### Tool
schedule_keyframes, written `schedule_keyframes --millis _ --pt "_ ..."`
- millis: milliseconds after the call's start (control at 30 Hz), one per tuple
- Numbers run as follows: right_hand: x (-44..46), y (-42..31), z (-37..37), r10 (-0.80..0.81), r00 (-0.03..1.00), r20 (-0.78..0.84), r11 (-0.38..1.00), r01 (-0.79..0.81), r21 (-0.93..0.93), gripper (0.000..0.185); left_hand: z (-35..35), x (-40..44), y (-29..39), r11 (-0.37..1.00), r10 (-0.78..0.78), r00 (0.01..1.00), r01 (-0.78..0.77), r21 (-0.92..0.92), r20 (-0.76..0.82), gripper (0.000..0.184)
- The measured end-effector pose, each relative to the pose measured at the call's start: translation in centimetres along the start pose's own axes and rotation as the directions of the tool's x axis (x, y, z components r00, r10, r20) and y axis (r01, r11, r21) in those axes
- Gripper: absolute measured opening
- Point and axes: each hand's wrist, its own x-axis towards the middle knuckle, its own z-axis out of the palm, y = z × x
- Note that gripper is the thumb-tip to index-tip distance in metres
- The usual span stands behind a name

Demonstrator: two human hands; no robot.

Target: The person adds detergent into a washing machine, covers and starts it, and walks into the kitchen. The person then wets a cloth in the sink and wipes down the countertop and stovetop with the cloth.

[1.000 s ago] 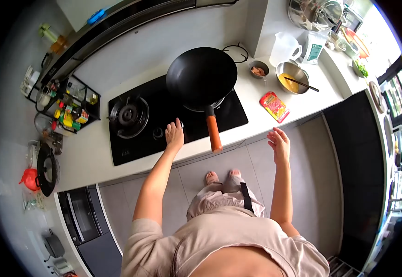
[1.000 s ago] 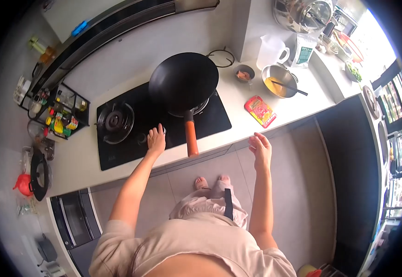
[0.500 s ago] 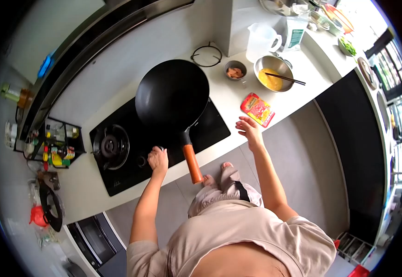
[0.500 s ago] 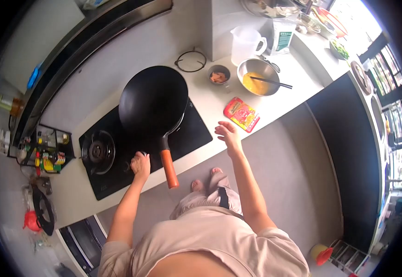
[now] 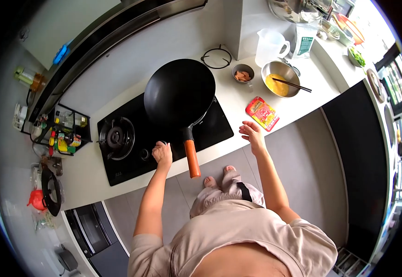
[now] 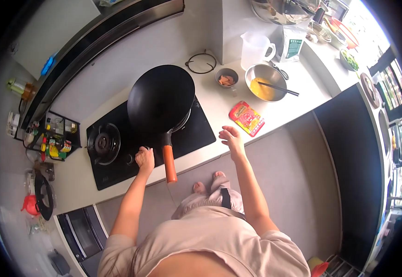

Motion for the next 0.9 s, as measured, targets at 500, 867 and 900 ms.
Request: schedule_keyframes --millis 500,867,900 --pt "-1.7 1.1 -1.5 0.006 1.000 -0.029 0.999 -0.005 0.046 0.019 -18.5 -6.7 1.9 -0.555 0.711 0.561 0.818 -0.151 0.424 0.060" --pt "-2.1 0.7 0.1 0.005 1.000 0.027 1.000 -0.006 0.004 0.023 -20.5 -6.7 1.8 -0.559 0.517 0.631 0.761 -0.330 0.578 0.019" --pt "-1.9 0.8 0.1 0.008 0.999 0.033 1.000 -0.008 0.000 0.023 -20.4 -6.6 1.6 -0.549 0.510 0.627 0.764 -0.339 0.588 0.019"
